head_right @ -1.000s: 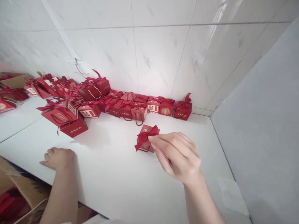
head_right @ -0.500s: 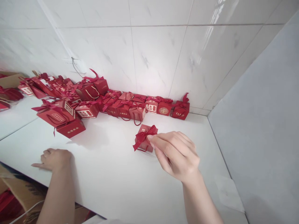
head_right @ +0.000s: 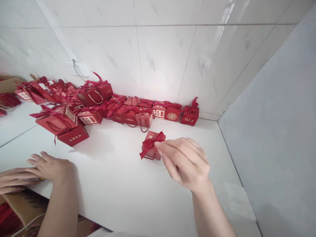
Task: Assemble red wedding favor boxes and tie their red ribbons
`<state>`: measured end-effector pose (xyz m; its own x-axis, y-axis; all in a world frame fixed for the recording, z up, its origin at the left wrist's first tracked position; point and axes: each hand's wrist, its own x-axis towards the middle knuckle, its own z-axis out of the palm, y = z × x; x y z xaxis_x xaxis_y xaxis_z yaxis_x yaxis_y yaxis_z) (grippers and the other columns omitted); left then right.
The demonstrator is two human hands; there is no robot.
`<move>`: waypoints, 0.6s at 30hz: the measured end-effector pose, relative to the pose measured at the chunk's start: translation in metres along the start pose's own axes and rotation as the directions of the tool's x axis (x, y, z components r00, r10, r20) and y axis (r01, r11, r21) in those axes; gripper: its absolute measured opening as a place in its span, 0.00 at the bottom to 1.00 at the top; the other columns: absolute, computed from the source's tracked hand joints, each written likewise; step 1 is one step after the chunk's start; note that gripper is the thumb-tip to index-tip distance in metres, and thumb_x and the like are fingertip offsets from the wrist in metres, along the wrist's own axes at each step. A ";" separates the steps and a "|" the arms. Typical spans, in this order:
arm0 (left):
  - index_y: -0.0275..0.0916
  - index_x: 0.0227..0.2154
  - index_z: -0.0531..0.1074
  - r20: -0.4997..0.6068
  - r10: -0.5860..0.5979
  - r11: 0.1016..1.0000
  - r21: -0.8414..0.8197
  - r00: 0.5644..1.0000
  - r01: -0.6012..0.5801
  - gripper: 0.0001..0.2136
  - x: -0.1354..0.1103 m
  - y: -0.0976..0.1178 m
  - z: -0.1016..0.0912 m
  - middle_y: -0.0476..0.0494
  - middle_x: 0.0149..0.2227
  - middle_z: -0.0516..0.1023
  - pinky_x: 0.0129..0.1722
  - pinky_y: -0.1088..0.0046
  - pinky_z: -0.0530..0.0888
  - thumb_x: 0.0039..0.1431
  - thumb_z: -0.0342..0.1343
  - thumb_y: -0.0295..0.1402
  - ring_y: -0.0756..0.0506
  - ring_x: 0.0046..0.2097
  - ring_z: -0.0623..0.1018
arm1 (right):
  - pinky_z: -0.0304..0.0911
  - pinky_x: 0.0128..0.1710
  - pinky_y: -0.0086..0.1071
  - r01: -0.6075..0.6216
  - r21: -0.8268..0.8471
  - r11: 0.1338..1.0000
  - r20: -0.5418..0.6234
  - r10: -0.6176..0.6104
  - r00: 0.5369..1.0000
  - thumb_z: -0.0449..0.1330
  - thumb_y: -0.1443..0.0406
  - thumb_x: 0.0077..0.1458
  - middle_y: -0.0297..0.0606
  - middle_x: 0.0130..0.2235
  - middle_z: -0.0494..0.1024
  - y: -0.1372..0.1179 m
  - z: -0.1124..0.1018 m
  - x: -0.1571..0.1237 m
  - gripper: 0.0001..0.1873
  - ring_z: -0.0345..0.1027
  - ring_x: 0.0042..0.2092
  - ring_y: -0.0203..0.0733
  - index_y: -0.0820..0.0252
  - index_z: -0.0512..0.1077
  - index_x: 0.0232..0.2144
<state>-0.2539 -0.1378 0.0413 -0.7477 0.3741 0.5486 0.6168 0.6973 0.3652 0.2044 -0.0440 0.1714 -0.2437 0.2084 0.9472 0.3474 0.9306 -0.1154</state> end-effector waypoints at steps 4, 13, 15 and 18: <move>0.21 0.65 0.46 0.017 0.023 0.999 0.037 1.000 -0.024 0.29 0.001 -0.003 0.008 0.20 0.69 0.42 0.67 0.45 0.41 0.68 0.38 0.38 0.28 0.70 0.41 | 0.68 0.26 0.32 -0.002 -0.003 1.000 -0.010 0.002 1.000 0.62 0.78 0.51 0.35 0.34 0.80 0.001 0.000 0.000 0.19 0.74 0.29 0.38 0.57 0.77 0.43; 0.19 0.66 0.46 0.497 0.061 0.990 0.081 0.866 -0.116 0.38 0.009 0.014 0.033 0.22 0.68 0.47 0.67 0.44 0.46 0.66 0.34 0.50 0.32 0.70 0.48 | 0.72 0.42 0.38 -0.218 0.006 0.976 0.178 0.213 0.961 0.61 0.71 0.58 0.40 0.42 0.78 0.008 0.008 -0.001 0.14 0.74 0.42 0.42 0.56 0.73 0.47; 0.20 0.67 0.46 0.524 0.021 0.986 0.130 0.851 -0.105 0.38 0.007 0.015 0.036 0.23 0.69 0.46 0.66 0.42 0.44 0.66 0.31 0.50 0.32 0.70 0.46 | 0.68 0.53 0.44 -0.345 -0.077 0.936 0.375 0.348 0.859 0.62 0.62 0.60 0.44 0.52 0.74 0.013 0.013 -0.006 0.20 0.69 0.54 0.48 0.56 0.69 0.54; 0.17 0.66 0.47 0.546 -0.062 0.979 0.197 0.835 -0.056 0.39 -0.001 0.028 0.029 0.17 0.68 0.46 0.63 0.39 0.52 0.65 0.34 0.51 0.28 0.69 0.49 | 0.59 0.62 0.53 -0.488 -0.218 0.845 0.626 0.505 0.594 0.62 0.51 0.57 0.48 0.65 0.60 0.023 0.025 -0.019 0.40 0.53 0.66 0.54 0.57 0.54 0.65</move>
<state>-0.2429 -0.1011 0.0293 -0.7973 0.6030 0.0245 0.5970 0.7820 0.1791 0.1944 -0.0195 0.1429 -0.5358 0.7824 0.3173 0.6103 0.6186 -0.4948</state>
